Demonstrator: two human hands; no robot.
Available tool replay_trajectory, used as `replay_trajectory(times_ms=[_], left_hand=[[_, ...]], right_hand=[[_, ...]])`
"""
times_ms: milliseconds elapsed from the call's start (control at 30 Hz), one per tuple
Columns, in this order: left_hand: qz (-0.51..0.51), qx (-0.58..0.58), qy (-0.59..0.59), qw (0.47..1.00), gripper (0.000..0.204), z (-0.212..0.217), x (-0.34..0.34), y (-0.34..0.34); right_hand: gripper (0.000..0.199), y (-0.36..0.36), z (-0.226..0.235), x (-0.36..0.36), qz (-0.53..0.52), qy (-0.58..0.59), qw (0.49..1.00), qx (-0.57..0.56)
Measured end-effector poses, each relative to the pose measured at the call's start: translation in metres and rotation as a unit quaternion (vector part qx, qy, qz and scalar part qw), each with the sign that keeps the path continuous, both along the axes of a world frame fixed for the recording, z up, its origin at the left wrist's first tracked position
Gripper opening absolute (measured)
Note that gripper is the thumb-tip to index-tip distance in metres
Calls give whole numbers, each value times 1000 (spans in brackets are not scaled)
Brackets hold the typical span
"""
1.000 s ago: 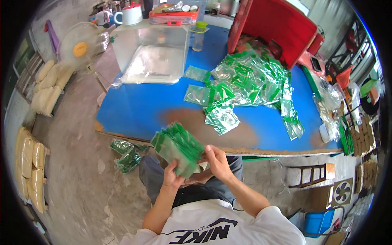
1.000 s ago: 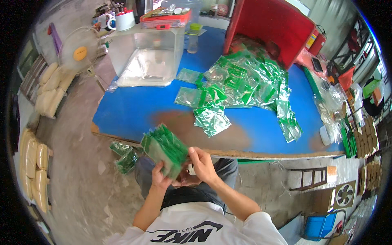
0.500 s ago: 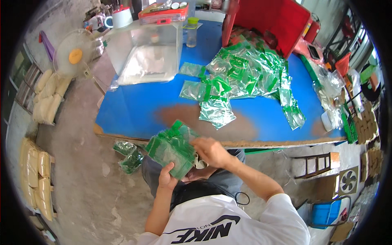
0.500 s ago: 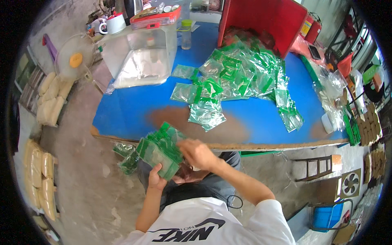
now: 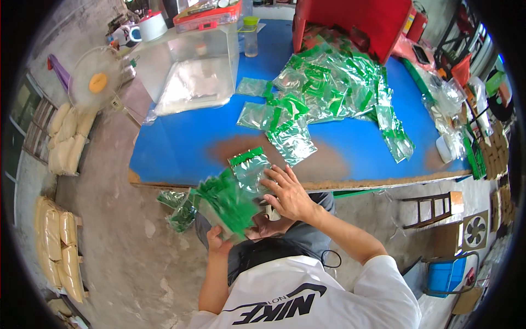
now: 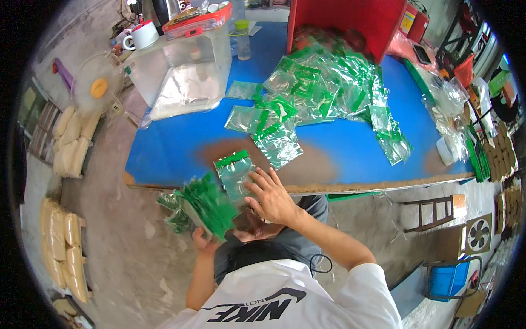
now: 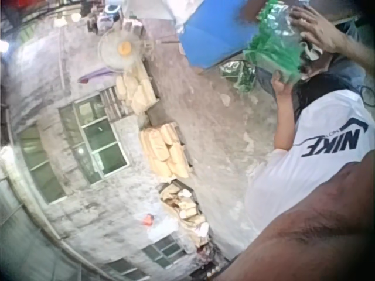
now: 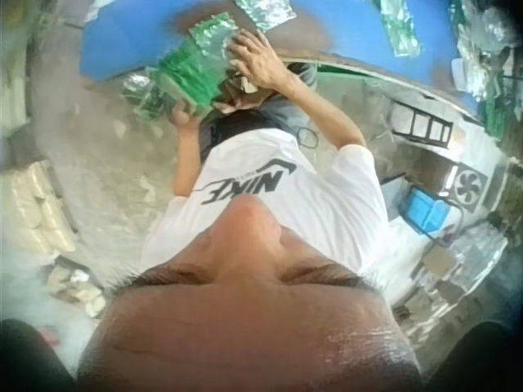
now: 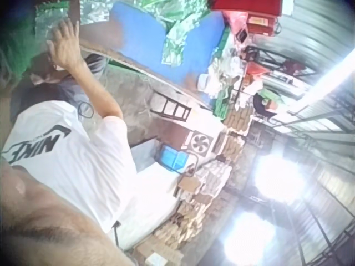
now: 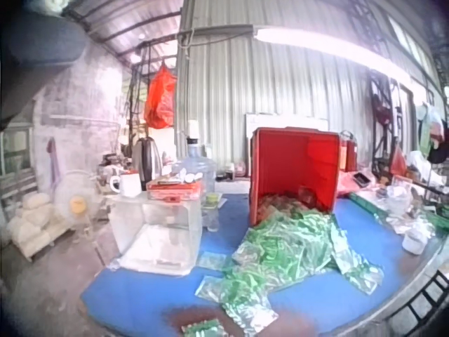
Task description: Packing and stacking green plastic bags into a larger clear bag for manufacturing.
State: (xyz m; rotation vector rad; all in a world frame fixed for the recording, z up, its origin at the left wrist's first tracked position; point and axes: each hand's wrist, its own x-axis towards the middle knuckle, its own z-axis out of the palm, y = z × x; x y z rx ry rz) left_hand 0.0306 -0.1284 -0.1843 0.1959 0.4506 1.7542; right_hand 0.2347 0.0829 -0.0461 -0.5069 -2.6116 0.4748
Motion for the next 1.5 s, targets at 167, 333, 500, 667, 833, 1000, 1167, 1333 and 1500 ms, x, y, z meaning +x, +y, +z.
replay_trajectory(times_ms=[167, 333, 500, 667, 833, 1000, 1167, 1333, 1500], left_hand=[[36, -74, 11, 997, 72, 13, 11, 20], [21, -49, 7, 999, 73, 20, 19, 18], [5, 13, -1, 1000, 70, 19, 21, 17], [22, -64, 27, 997, 70, 30, 15, 30], [57, -33, -3, 998, 63, 46, 12, 7], [76, 34, -62, 995, 65, 19, -5, -8], [166, 15, -26, 986, 62, 26, -18, -18], [129, -66, 49, 988, 62, 48, -26, -7], [105, -21, -20, 994, 68, 36, -19, 0]], right_hand=[[39, -9, -4, -11, 117, 55, 987, -93], [35, 53, 23, 18, -175, 45, 983, 32], [34, 18, 13, 15, 33, 23, 999, 8], [29, 56, 17, -21, -34, 156, 986, -45], [63, 106, -2, -47, -140, -37, 987, 74], [71, 124, 8, -120, -217, -15, 975, 52], [44, 66, -9, -132, 21, 40, 999, -26], [25, 14, 19, -95, 171, 59, 957, -226], [61, 114, 5, -63, -260, 23, 953, 155]])
